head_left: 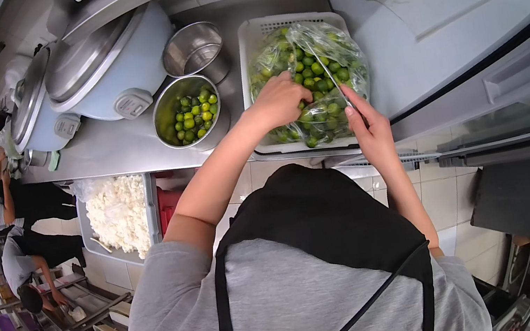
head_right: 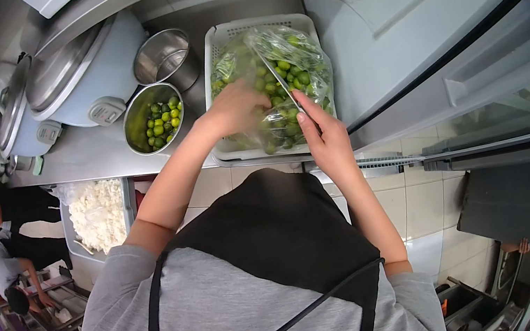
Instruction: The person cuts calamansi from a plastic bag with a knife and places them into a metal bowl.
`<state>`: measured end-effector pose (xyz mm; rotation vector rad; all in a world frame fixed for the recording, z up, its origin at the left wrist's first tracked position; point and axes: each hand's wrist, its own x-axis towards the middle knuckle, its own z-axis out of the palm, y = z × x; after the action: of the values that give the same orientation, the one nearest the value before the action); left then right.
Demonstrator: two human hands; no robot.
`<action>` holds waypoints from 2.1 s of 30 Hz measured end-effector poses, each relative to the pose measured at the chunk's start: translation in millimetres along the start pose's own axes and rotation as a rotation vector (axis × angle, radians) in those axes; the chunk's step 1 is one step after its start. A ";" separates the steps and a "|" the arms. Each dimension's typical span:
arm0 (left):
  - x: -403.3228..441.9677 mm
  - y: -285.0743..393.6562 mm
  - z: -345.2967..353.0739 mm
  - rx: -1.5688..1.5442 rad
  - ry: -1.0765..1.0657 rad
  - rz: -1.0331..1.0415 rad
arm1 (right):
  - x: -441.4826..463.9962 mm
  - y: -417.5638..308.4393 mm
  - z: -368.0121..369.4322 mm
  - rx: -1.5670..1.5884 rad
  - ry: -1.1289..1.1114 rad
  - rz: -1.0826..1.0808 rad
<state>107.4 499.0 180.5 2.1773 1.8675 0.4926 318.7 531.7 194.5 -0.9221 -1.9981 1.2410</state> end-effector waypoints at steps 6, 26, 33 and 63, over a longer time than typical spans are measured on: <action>20.0 -14.2 9.6 -0.227 0.461 -0.188 | -5.2 2.7 -1.9 0.051 0.007 0.065; -24.0 13.4 -25.5 -1.788 0.496 -0.169 | -8.4 -17.3 12.4 0.145 -0.060 -0.021; -21.2 8.0 -20.6 -1.531 0.608 -0.163 | -17.5 -28.1 13.5 0.114 -0.125 -0.051; -31.8 -21.8 -34.6 -0.262 0.509 -0.272 | 30.7 0.5 18.0 -0.312 0.009 -0.181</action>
<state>69.6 469.6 200.6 1.6986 2.1447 1.2429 287.1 547.7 191.2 -0.8629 -2.2524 0.8394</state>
